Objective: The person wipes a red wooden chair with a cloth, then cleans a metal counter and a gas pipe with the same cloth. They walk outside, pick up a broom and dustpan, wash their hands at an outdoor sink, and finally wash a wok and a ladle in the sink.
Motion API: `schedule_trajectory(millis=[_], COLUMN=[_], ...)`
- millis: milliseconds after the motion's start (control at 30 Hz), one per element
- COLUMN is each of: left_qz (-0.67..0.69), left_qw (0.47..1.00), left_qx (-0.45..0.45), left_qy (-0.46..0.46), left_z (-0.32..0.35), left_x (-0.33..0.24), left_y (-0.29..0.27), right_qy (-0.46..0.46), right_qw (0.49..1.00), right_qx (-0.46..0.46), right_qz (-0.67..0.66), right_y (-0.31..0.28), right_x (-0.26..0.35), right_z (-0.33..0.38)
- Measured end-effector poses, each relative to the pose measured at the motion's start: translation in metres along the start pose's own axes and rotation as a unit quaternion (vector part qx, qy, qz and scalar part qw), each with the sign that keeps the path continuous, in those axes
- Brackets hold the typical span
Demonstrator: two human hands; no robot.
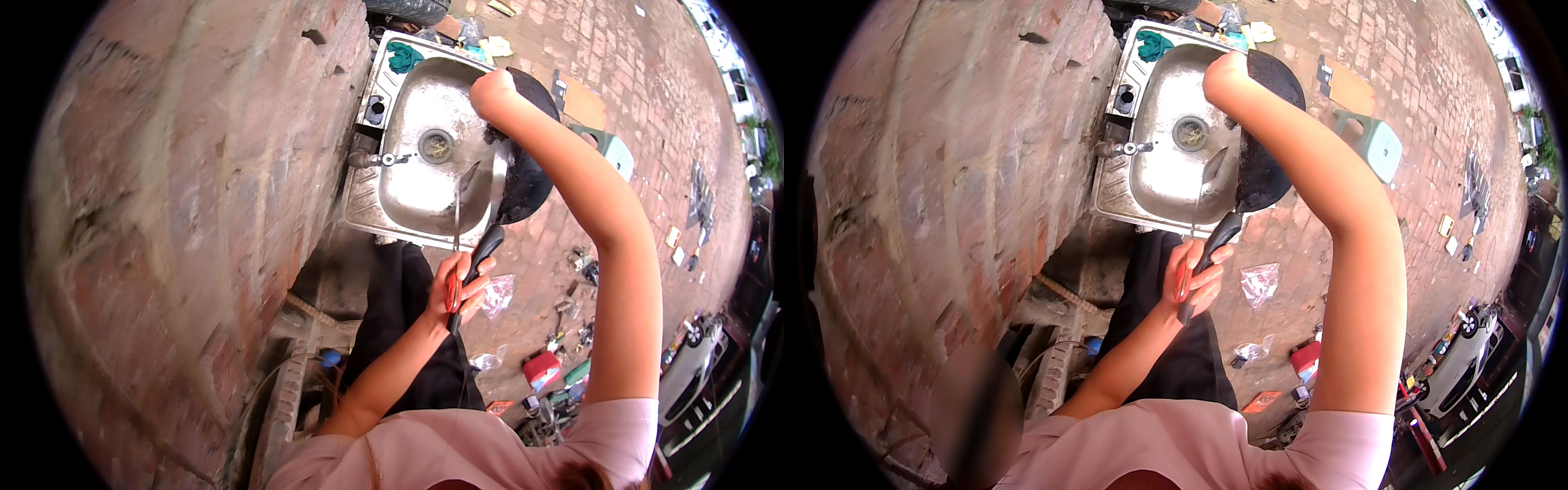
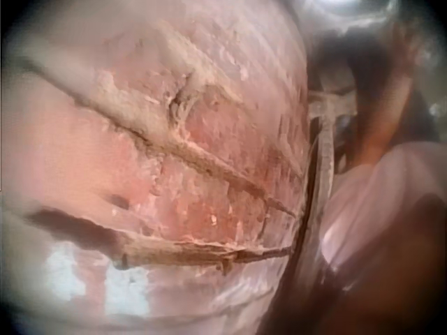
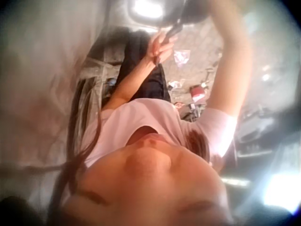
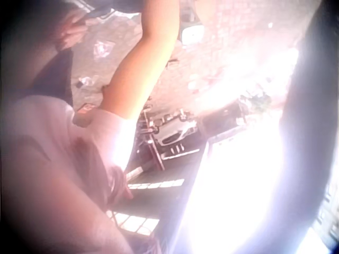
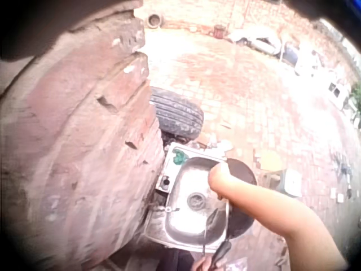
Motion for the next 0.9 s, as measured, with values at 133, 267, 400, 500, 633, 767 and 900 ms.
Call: schedule_trajectory(millis=[133,267,400,500,633,767,900], left_qz=[-0.055,-0.281,-0.665,-0.72,-0.838,-0.879,-0.827], left_qw=[0.998,0.949,0.732,0.682,0.531,0.477,0.549], left_qx=[-0.018,-0.113,-0.11,-0.055,-0.079,-0.03,-0.099], left_qy=[-0.032,-0.083,-0.103,-0.118,-0.094,-0.003,-0.07], left_z=[0.007,0.018,0.01,0.011,0.023,0.009,0.012], left_x=[0.0,-0.017,-0.033,-0.03,-0.052,-0.065,-0.075], left_y=[0.001,-0.002,0.002,-0.024,-0.041,-0.029,-0.082], right_qy=[0.038,0.058,0.086,0.106,0.163,0.051,0.171], right_qw=[0.999,0.995,0.984,0.956,0.68,0.566,0.577], right_qx=[0.016,0.073,0.078,-0.002,-0.503,-0.429,-0.425], right_qz=[-0.031,-0.033,-0.133,-0.273,-0.508,-0.702,-0.676], right_y=[0.012,0.041,0.103,0.142,0.082,0.032,0.032], right_x=[-0.001,-0.027,-0.057,-0.071,-0.053,0.08,0.157], right_z=[0.011,0.041,0.065,0.071,0.138,0.136,0.066])
Point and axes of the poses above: each hand's wrist, its own z-axis away from the middle knuckle, its own y-axis out of the palm, x = y × z, the point moved 7 cm from there along -z, towards the middle knuckle, and after that the axes turned 11 degrees about -z, right-handed, at the moved point
